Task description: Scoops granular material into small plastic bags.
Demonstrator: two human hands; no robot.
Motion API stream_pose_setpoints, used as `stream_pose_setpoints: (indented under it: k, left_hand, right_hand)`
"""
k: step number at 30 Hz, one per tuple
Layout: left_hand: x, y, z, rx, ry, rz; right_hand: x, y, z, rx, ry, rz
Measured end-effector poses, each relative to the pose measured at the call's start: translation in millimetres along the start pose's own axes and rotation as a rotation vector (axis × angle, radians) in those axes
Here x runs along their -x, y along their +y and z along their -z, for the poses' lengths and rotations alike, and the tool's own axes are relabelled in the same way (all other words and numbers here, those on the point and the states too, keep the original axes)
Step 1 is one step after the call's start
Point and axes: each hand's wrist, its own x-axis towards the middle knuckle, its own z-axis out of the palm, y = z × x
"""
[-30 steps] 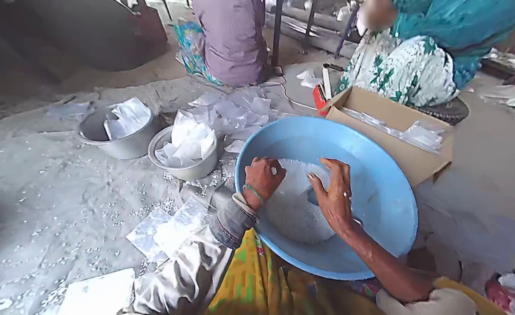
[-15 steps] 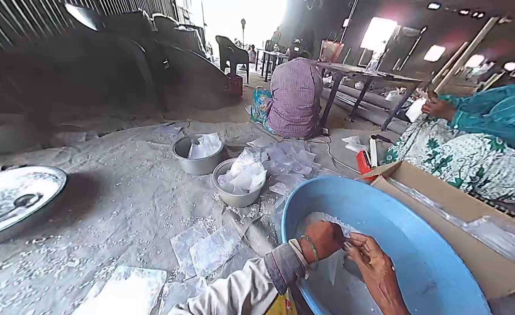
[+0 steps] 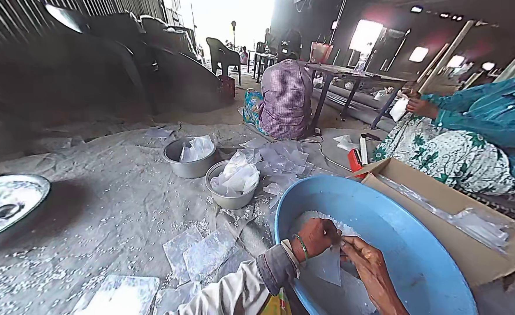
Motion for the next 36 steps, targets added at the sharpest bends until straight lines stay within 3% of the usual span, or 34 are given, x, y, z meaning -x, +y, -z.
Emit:
stream_pose_setpoints:
  k: [3, 8, 15, 21, 25, 36]
  left_hand:
    - [2, 5, 9, -0.143, 0.072, -0.01]
    - [9, 25, 13, -0.348, 0.071, 0.196]
    - [5, 24, -6, -0.484, -0.089, 0.299]
    - [8, 17, 0, -0.389, 0.164, 0.163]
    - [7, 17, -2, -0.345, 0.243, 0.225]
    - [-10, 14, -6, -0.384, 0.03, 0.29]
  right_hand:
    - [-1, -5, 4, 0.038, 0.046, -0.021]
    - [-1, -11, 7, 0.259, 0.093, 0.041]
    - [-1, -13, 4, 0.33, 0.142, 0.013]
    - [-3, -14, 5, 0.263, 0.148, -0.009]
    - [2, -12, -5, 0.255, 0.112, 0.036]
    - [-6, 2, 2, 0.212, 0.124, -0.093]
